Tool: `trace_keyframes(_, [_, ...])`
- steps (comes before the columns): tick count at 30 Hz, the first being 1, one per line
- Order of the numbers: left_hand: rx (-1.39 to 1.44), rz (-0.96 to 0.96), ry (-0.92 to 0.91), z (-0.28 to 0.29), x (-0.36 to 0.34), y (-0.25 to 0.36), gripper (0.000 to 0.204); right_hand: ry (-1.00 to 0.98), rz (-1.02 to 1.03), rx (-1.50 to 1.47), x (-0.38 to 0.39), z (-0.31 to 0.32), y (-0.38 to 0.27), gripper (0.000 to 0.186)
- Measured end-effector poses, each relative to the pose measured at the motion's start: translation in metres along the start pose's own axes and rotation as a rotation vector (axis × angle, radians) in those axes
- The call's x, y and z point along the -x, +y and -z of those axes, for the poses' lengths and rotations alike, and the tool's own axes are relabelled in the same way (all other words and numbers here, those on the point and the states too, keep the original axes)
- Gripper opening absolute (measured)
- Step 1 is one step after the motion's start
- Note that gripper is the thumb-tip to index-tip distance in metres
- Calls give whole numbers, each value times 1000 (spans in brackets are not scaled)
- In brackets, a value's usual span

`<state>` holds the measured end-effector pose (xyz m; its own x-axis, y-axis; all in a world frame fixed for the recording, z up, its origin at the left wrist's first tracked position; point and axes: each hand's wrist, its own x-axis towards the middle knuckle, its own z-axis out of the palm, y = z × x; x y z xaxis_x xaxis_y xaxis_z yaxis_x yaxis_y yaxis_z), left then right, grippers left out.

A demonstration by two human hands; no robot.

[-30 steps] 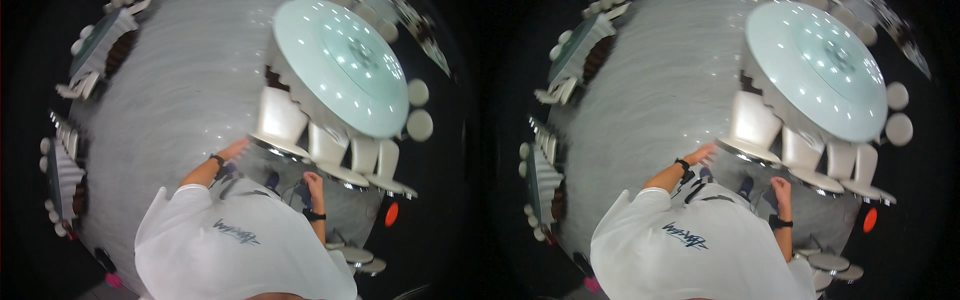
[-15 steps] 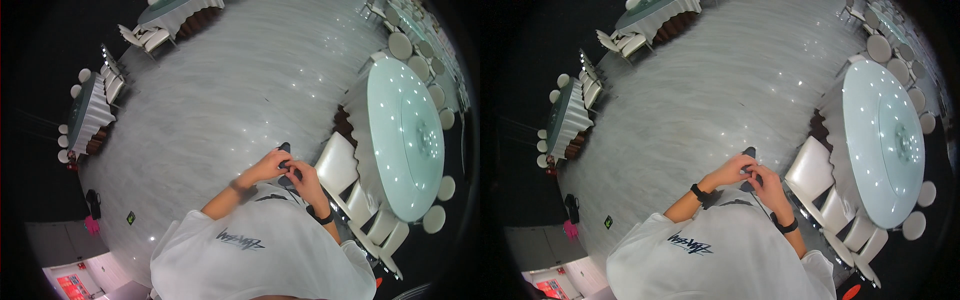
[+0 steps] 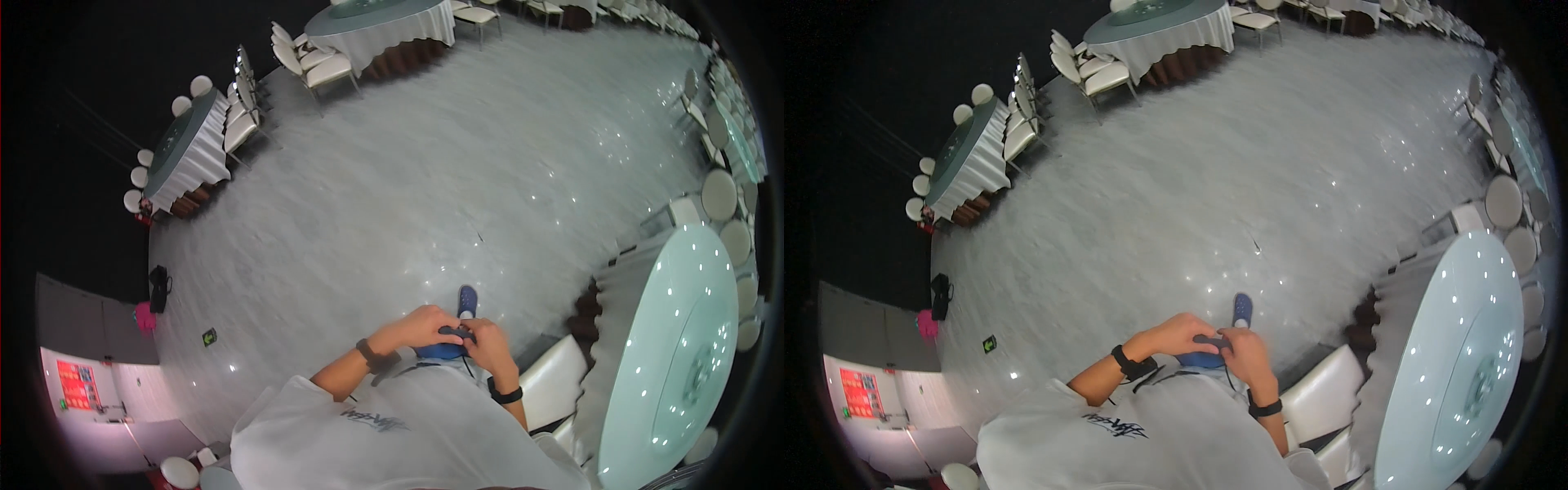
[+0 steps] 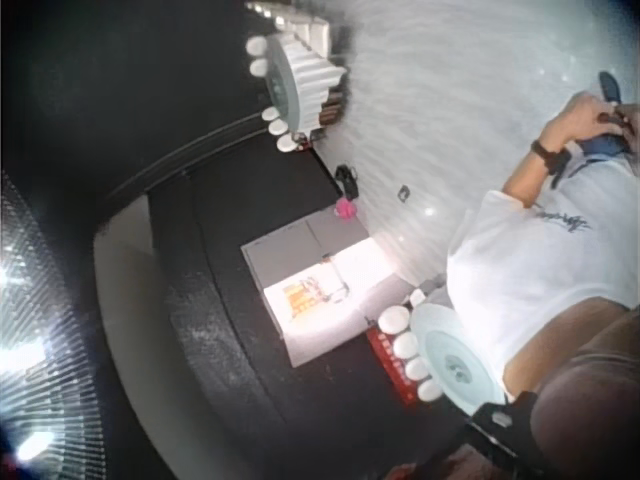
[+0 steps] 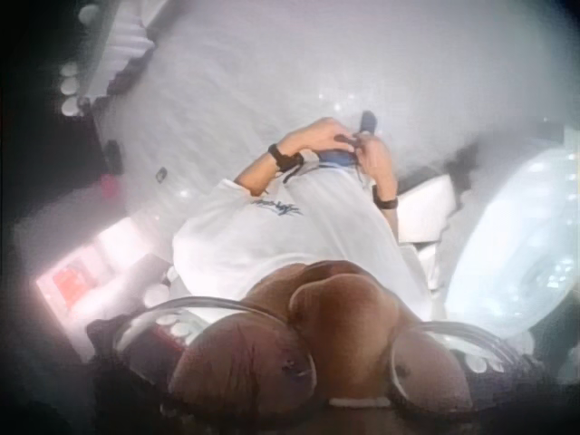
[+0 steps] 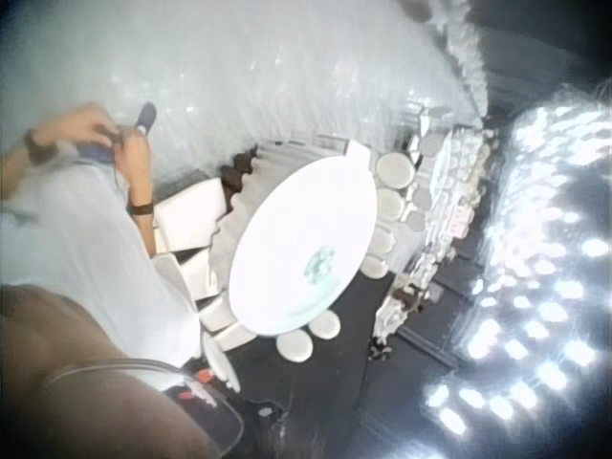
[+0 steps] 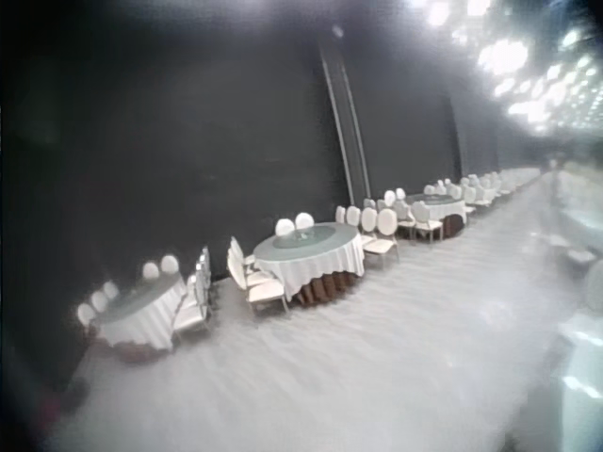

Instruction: The person wipes tables and chair seats with a cloth, then pushes the chairs into place around the dining tables.

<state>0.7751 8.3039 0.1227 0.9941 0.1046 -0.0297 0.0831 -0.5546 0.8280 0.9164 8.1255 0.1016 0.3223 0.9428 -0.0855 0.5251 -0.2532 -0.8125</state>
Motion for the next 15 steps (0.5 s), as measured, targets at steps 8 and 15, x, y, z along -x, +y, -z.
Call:
trace_keyframes(8, [9, 247, 204, 119, -79, -21, 36, -115, 421, 85, -182, 84, -15, 41])
trace_keyframes(15, [-249, 256, 659, 227, -86, -26, 35, -183, 645, 138, -334, 106, -71, 46])
